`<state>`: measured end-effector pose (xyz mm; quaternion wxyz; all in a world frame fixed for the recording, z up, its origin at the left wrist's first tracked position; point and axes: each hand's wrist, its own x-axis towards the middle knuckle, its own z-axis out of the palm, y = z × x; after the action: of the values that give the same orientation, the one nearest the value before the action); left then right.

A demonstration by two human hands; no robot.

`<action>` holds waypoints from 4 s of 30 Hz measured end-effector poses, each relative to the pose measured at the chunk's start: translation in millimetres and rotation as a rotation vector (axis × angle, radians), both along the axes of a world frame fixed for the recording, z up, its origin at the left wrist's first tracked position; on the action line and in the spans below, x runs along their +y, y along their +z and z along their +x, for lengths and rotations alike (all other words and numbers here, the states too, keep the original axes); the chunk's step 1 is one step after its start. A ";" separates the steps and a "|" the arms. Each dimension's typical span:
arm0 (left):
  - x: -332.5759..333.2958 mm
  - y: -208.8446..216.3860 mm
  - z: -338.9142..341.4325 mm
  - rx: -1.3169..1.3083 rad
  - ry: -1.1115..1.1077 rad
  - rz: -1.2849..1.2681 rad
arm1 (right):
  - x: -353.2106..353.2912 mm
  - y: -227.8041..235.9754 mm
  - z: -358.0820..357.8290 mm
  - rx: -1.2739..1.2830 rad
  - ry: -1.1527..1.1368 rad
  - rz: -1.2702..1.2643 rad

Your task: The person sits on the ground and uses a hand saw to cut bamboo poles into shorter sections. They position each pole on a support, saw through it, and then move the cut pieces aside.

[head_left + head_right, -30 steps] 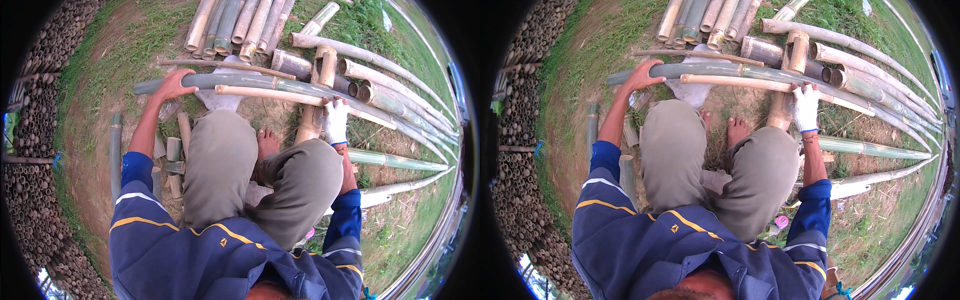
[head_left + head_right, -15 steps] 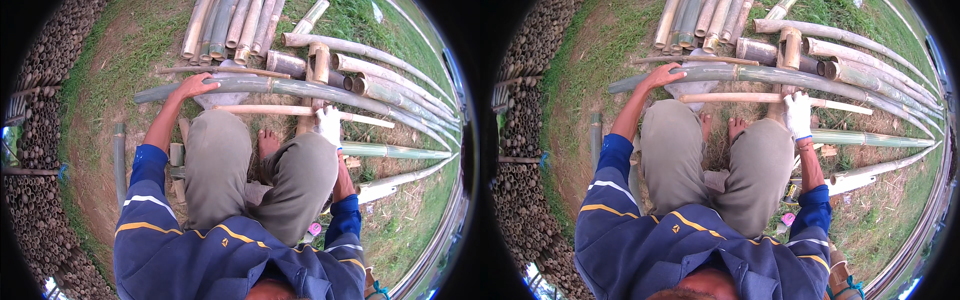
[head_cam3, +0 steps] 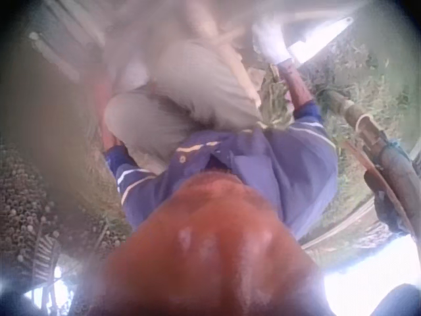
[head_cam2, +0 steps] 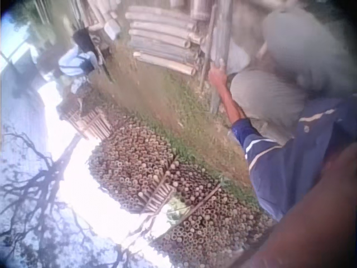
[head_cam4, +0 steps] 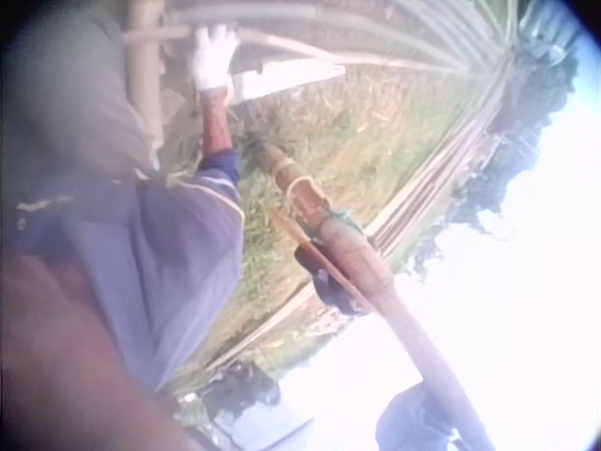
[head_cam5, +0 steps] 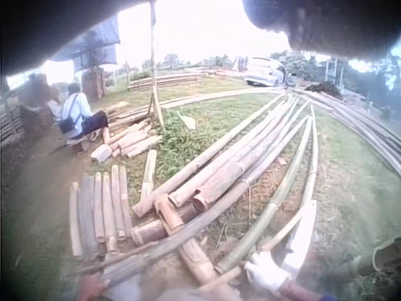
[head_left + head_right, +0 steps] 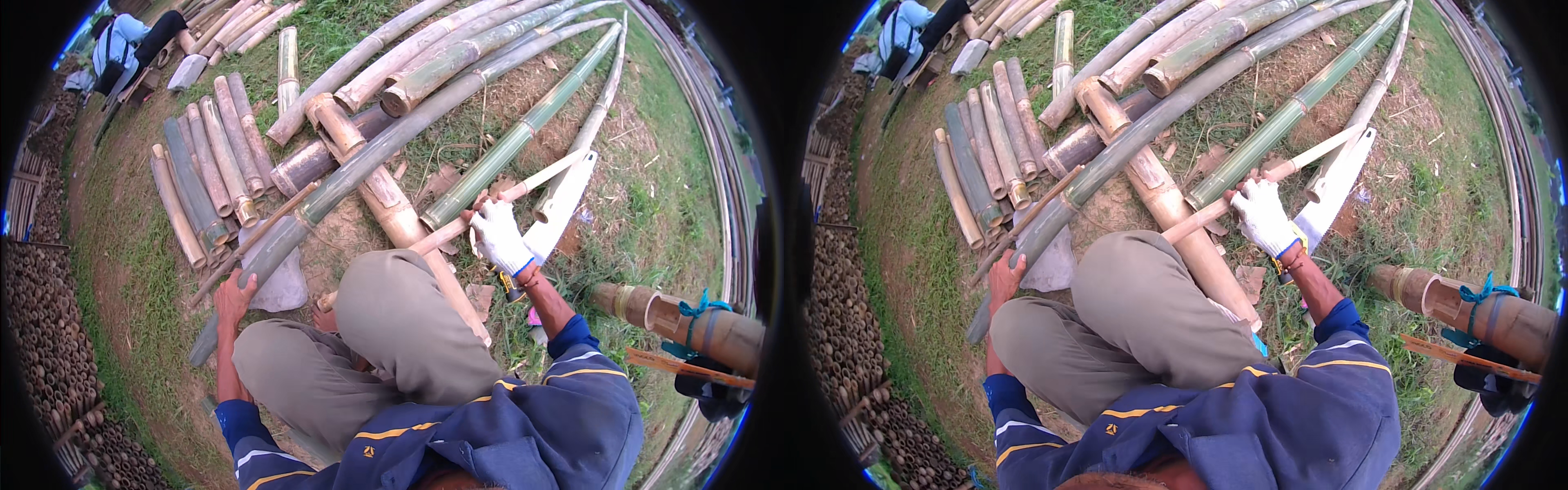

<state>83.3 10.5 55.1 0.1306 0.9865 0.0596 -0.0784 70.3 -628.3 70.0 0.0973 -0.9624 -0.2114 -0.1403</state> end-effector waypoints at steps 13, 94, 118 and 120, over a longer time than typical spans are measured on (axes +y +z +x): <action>-175.2 29.9 86.2 0.232 -0.067 -0.217 | 20.2 -10.6 -98.6 0.519 -0.112 0.150; -214.7 7.2 91.0 -0.037 -0.185 -0.143 | 133.7 83.3 -86.3 0.729 0.033 1.149; -220.1 -10.3 94.4 -0.421 -0.151 -0.044 | 119.9 29.5 -79.6 0.631 -0.066 1.036; -219.7 -8.5 95.9 -0.383 -0.124 -0.055 | 116.9 24.4 -76.5 0.677 -0.061 1.017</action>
<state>179.2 -209.2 46.5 0.1612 0.9813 -0.0291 0.1013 -6.2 -511.4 94.4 0.6024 -0.7920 -0.0476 0.0873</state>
